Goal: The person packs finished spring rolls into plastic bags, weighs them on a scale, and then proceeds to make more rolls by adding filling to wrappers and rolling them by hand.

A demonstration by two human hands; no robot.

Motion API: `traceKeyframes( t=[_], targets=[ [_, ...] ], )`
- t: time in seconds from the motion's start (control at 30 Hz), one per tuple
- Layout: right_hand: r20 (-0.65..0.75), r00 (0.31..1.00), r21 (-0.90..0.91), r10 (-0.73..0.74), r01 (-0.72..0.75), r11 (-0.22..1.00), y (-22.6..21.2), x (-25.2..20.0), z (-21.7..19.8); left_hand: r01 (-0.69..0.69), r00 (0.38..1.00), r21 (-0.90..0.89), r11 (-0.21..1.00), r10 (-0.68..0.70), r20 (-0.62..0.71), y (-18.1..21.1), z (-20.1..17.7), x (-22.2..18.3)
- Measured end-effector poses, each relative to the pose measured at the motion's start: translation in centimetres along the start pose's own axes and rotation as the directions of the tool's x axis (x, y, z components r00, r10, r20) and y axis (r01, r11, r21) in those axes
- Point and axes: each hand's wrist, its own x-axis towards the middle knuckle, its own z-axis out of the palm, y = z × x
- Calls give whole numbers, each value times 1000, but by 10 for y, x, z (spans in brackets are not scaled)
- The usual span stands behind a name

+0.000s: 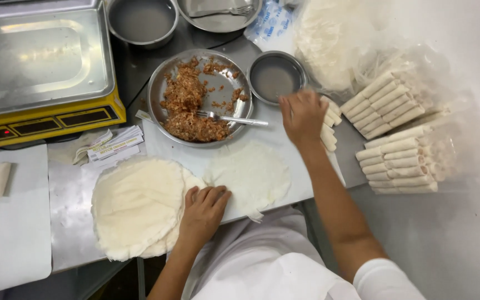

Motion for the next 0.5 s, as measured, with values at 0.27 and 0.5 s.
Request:
traceKeyframes(
  t=[0.27,0.5],
  targets=[
    [587,754,353,-296,91,931,-95,-61,-53,4,1000,9,1000,-4,-8,2,-6,4],
    [191,978,175,-89,55,983,-42,-24,-41,-128,989,-227,965,109,-97,27,-23,28]
  ],
)
